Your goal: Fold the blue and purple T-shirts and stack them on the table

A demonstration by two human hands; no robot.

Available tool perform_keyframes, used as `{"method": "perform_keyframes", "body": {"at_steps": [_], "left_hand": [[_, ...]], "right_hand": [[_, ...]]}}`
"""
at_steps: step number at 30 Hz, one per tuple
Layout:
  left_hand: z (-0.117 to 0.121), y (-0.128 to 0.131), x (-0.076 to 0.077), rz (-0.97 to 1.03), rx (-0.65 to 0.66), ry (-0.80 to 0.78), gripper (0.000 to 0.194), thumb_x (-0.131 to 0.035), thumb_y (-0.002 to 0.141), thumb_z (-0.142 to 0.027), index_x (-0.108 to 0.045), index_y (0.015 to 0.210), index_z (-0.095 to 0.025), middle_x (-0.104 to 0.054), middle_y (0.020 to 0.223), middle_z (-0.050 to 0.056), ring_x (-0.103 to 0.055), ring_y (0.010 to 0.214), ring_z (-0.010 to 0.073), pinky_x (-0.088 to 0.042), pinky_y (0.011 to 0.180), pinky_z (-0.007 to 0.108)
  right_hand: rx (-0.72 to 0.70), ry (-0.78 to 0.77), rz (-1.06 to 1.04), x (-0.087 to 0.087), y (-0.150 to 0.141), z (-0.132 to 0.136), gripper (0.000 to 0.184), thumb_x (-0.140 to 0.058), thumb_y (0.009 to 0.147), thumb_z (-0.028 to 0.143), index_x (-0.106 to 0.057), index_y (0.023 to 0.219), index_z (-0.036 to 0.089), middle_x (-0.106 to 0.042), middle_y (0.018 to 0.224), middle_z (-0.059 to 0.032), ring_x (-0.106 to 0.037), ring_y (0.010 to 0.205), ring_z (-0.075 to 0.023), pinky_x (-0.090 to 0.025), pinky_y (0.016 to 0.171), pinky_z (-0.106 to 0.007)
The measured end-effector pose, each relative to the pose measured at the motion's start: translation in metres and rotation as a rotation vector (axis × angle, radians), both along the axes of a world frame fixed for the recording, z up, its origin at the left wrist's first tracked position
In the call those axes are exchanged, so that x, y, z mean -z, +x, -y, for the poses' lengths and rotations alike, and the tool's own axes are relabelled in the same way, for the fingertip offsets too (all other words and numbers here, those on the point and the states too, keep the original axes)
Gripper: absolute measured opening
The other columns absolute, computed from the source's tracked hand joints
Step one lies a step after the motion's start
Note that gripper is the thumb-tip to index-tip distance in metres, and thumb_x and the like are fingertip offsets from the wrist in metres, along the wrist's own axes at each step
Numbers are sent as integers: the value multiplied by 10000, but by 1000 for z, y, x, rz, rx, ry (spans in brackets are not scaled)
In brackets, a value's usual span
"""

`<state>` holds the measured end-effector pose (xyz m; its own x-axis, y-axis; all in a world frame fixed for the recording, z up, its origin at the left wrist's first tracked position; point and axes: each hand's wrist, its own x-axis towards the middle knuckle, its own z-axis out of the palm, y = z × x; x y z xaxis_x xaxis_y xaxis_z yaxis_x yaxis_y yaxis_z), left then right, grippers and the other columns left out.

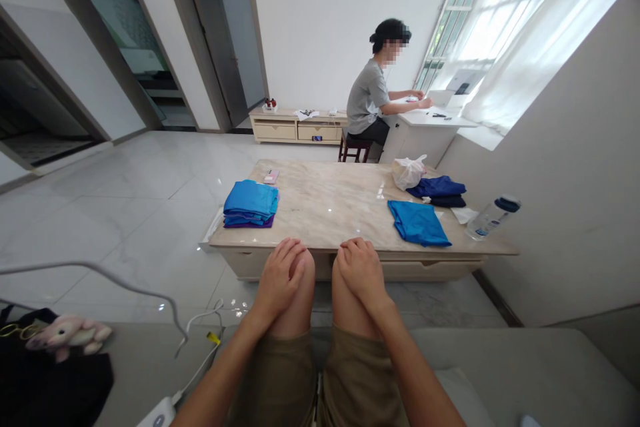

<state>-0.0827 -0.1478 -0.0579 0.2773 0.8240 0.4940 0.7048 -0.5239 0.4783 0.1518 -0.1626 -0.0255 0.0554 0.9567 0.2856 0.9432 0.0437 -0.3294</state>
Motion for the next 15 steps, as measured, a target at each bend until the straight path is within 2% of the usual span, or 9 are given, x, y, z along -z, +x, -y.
{"method": "perform_keyframes", "body": {"at_steps": [6, 15], "left_hand": [[1, 6, 1, -14, 3, 9, 371, -513, 1085, -308, -717, 1389, -249, -684, 1537, 85, -551, 1521, 294, -436, 1309, 547], [3, -3, -1, 9, -5, -25, 377, -498, 1094, -319, -708, 1400, -253, -663, 1566, 77, -522, 1551, 285, -400, 1336, 534]], "right_hand": [[31, -40, 40, -7, -14, 4, 329, -511, 1088, 244, -805, 1216, 171, -738, 1275, -140, -605, 1210, -283, -432, 1088, -364], [37, -75, 74, -7, -8, 3, 355, -497, 1105, 278, -795, 1258, 159, -731, 1306, -146, -601, 1226, -295, -431, 1074, -365]]}}
